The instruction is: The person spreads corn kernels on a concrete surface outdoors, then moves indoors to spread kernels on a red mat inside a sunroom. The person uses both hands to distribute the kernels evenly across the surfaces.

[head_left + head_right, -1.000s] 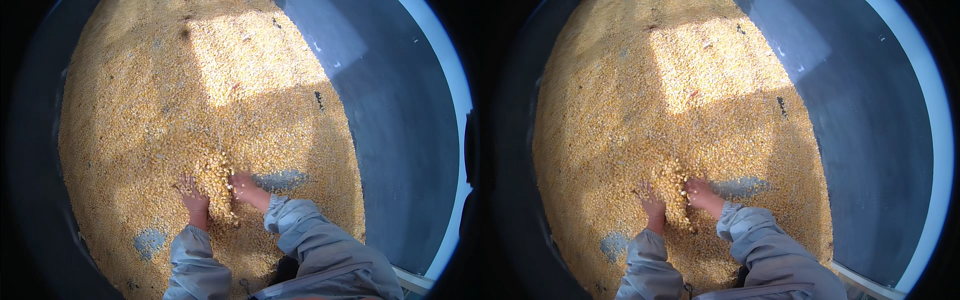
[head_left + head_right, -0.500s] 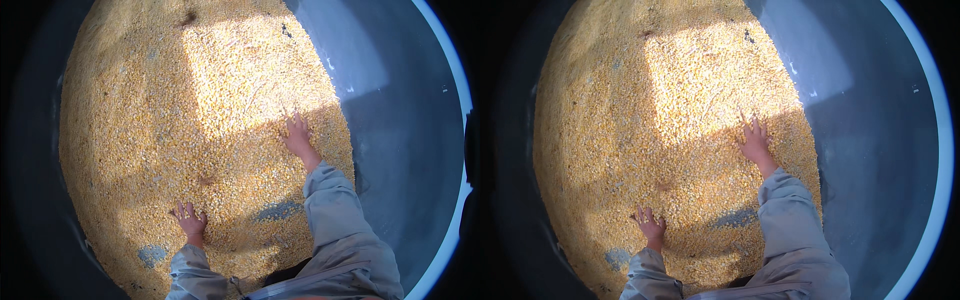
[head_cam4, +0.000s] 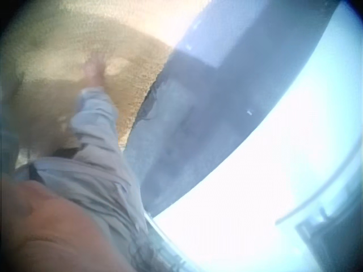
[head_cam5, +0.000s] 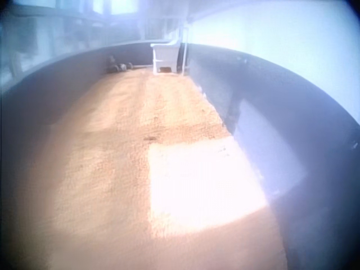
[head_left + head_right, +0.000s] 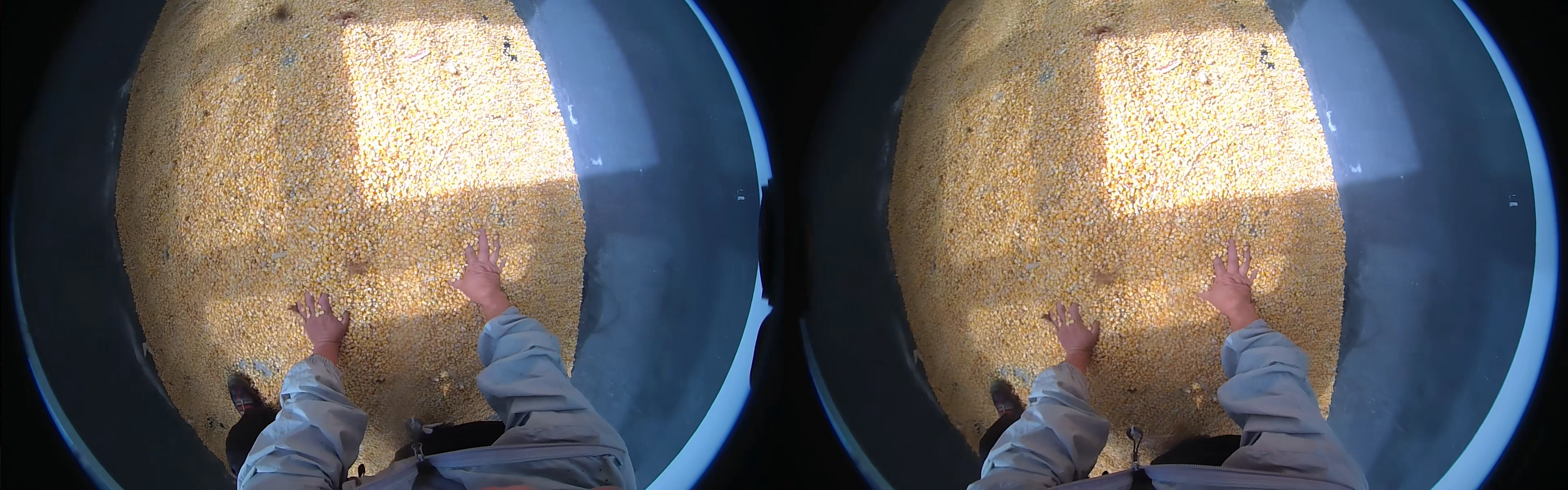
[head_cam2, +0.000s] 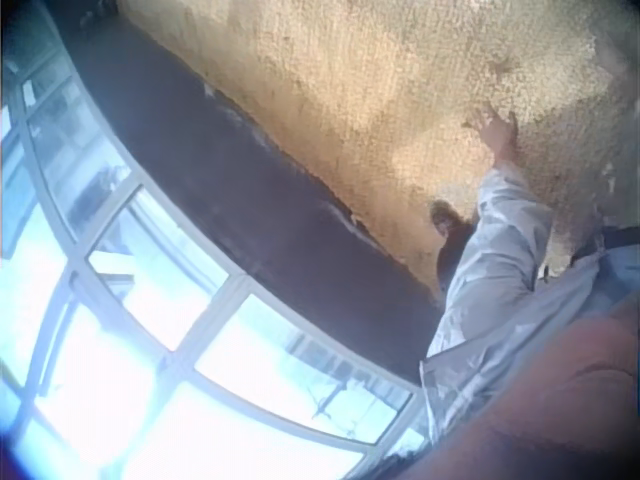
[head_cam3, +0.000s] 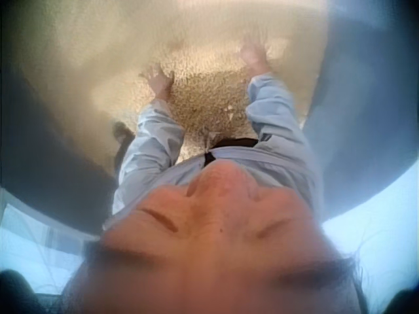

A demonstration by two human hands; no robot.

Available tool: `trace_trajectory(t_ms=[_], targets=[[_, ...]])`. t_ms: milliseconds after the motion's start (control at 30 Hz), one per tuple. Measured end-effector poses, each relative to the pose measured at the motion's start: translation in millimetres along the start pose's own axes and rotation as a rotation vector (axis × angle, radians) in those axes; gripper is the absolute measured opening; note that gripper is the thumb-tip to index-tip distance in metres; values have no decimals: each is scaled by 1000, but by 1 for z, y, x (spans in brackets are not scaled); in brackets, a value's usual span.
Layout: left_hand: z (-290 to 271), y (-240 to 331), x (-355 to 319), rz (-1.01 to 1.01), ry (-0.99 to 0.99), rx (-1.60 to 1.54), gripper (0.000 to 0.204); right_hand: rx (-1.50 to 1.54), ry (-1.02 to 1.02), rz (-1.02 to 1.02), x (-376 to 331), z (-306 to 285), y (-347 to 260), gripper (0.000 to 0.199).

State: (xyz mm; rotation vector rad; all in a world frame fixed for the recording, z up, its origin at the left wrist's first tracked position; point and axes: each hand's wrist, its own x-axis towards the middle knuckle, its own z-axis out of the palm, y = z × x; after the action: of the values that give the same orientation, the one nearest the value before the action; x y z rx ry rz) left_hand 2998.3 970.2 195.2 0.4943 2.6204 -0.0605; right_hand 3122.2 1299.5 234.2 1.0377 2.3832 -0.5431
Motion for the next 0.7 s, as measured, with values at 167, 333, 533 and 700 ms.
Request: trace_trajectory(t_ms=[167, 333, 533, 700], targets=[[-13, 1, 11, 81, -81, -43, 71, -48, 102, 57, 2, 6, -9, 85], [-55, 6, 44, 420, -159, -13, 68, 48, 192, 301, -13, 43, -26, 77], [-116, -123, 109, 766, -238, 213, 65, -21, -156, 87, -122, 118, -202, 80], [-173, -336, 104, 367, 90, 256, 67, -57, -226, -205, -168, 139, -352, 99]])
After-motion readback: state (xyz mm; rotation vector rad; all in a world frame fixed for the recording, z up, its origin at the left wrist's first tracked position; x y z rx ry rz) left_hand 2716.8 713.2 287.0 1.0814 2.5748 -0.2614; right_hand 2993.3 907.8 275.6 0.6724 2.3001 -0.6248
